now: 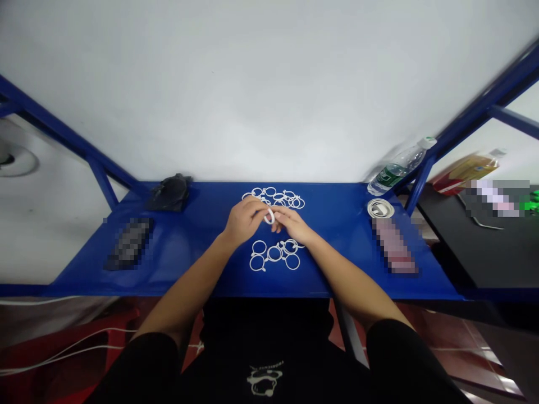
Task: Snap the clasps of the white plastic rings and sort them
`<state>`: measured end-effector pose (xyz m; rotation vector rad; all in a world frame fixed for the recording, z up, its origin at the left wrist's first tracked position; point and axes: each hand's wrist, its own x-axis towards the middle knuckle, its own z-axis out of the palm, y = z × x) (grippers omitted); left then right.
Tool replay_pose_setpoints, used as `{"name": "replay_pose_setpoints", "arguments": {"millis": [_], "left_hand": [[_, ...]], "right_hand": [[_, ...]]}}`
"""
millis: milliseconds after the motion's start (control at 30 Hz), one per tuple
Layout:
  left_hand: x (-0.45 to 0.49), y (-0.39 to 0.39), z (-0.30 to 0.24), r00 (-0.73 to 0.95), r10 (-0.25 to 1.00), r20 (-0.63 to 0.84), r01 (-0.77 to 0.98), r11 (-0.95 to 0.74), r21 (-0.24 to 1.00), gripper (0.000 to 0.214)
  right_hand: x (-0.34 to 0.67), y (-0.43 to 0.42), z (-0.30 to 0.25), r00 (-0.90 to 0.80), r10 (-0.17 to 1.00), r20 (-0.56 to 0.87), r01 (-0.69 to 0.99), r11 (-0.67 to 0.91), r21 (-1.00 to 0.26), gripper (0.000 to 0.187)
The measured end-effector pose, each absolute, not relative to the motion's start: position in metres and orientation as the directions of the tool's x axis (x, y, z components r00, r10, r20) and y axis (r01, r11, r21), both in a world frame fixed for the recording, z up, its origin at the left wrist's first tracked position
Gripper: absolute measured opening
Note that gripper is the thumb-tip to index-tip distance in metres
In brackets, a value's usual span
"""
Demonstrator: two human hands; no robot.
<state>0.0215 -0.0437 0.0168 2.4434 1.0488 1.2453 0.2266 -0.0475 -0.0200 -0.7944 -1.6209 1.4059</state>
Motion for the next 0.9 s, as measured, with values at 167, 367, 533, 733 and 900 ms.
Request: {"name": "replay_pose_setpoints", "arguments": {"millis": [167, 367, 533, 733, 900], "left_hand": [[0.045, -0.038, -0.004, 0.431, 0.578, 0.693, 0.540, -0.781, 0.315, 0.025], [0.038, -0.045, -0.016, 0.437, 0.618, 0.654, 0.508, -0.769, 0.387, 0.023], [0.044, -0.048, -0.021, 0.469, 0.676, 0.568, 0.504, -0.733, 0.457, 0.031], [0.042, -0.044, -0.021, 0.419, 0.744, 0.520, 0.574, -0.661, 0.484, 0.020], [0.037, -0.041, -0.019, 0.375, 0.754, 0.539, 0.579, -0.644, 0.500, 0.018]], "right_hand": [[0.234, -0.041, -0.018, -0.422, 0.902, 0.088, -0.142, 0.030, -0.989, 0.043], [0.235, -0.037, -0.027, -0.217, 0.960, 0.178, 0.054, 0.194, -0.979, 0.029], [0.233, -0.044, -0.031, -0.188, 0.928, 0.322, 0.322, 0.368, -0.872, 0.022], [0.240, -0.046, -0.023, -0.293, 0.839, 0.459, 0.491, 0.543, -0.681, 0.030], [0.245, -0.049, -0.012, -0.463, 0.752, 0.470, 0.559, 0.659, -0.503, 0.036]]}}
